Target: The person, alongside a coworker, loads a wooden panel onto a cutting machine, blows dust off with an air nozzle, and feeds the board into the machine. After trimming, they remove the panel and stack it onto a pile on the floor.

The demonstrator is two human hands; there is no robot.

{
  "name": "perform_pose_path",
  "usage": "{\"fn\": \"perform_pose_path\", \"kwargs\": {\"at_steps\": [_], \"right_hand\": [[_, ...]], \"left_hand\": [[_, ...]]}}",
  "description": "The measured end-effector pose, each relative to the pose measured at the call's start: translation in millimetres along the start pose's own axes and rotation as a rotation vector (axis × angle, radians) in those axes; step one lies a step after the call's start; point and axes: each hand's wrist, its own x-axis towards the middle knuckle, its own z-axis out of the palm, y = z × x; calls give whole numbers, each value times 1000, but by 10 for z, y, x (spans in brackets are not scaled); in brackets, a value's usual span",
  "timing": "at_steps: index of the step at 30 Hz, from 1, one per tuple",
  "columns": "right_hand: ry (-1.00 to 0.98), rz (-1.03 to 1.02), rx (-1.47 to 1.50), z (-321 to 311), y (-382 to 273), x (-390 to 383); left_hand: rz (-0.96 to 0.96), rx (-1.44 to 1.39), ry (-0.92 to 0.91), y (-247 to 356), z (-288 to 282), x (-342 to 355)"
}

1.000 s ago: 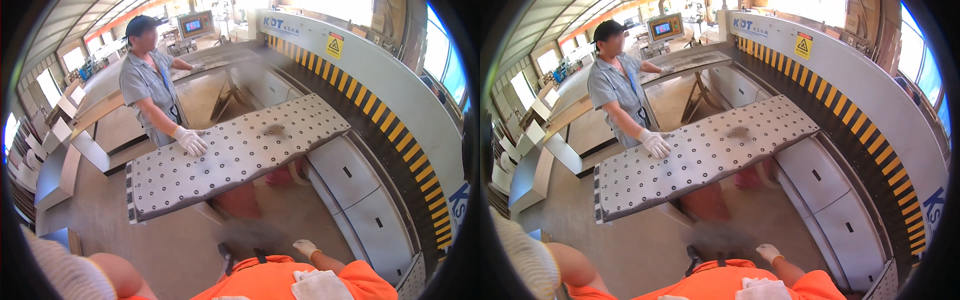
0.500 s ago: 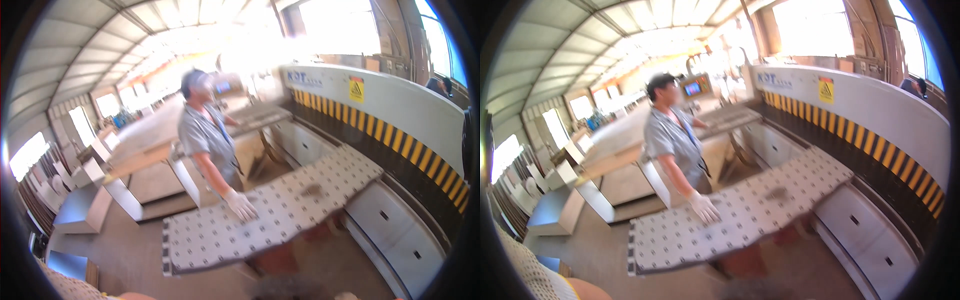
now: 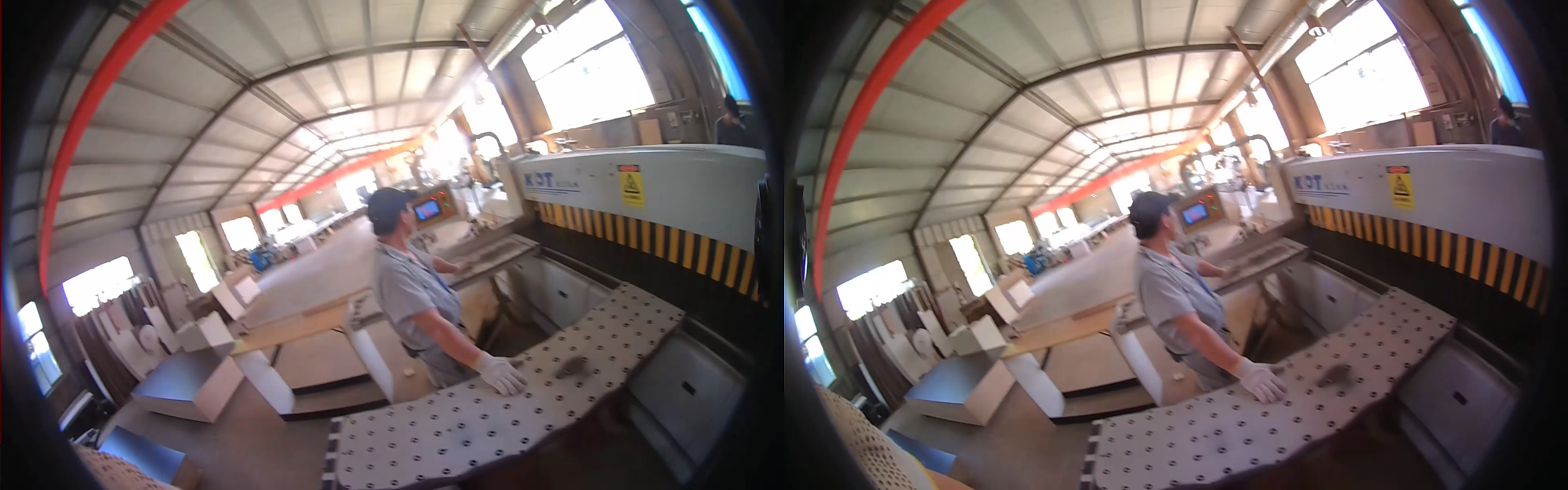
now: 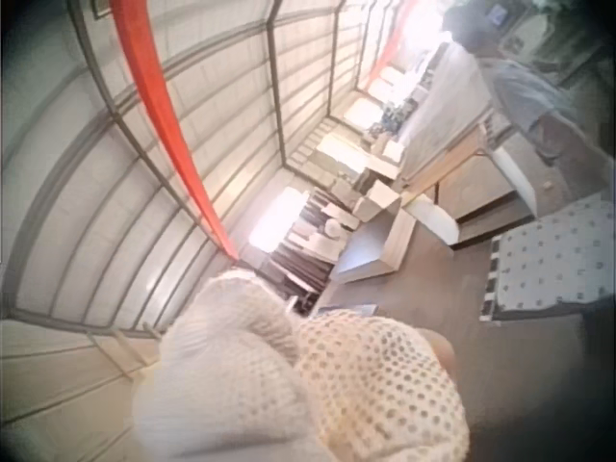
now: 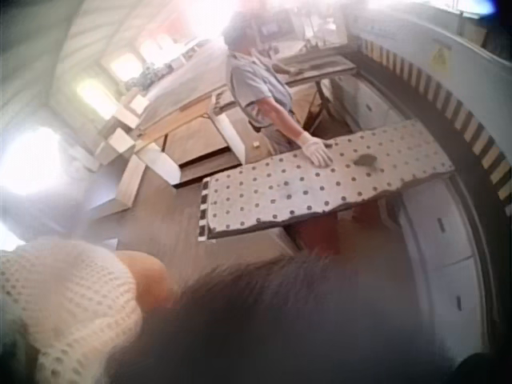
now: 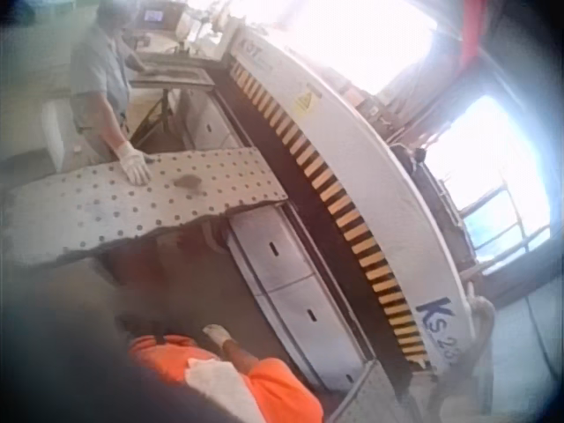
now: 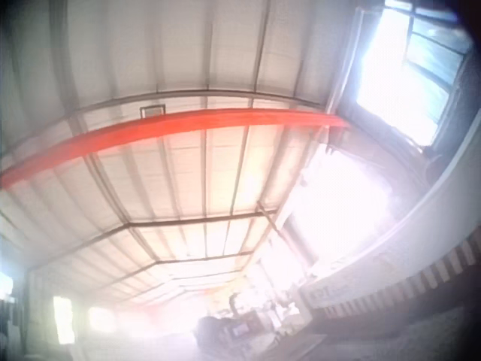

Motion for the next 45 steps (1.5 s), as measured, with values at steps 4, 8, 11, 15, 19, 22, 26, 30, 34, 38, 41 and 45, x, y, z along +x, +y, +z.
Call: {"fn": "perform_pose_path", "kwargs": {"at_steps": [4, 8, 11, 15, 19, 22, 26, 30, 34, 38, 41, 45], "right_hand": [[95, 1, 0, 556, 589, 296], [131, 270, 281, 859, 669, 308], [203, 266, 291, 863, 568, 264], [251, 248, 488, 710, 453, 238], [183, 367, 600, 516, 346, 226], [162, 549, 719, 377, 323, 292], [152, 323, 376, 349, 497, 554], [104, 252, 419, 517, 721, 714], [90, 112, 387, 673, 779, 711], [88, 133, 337, 760, 817, 571], [109, 123, 277, 814, 979, 582], [156, 103, 212, 883, 1249, 447]], "left_hand": [[12, 12, 12, -77, 25, 61], [18, 21, 33, -74, 48, 73], [7, 14, 45, -57, 62, 30], [10, 15, 23, -68, 8, 48], [6, 44, 7, -59, -63, 99], [9, 51, 23, -71, -119, 147], [-19, 70, 90, -162, -412, 165], [-234, 9, 74, -333, -322, -368], [-539, -84, -602, 18, 657, -2149], [-883, -369, -1836, 1332, 563, -4424], [-1014, -579, -1932, 2027, 283, -5265], [-1046, -714, -1962, 2251, 109, -5572]]}}
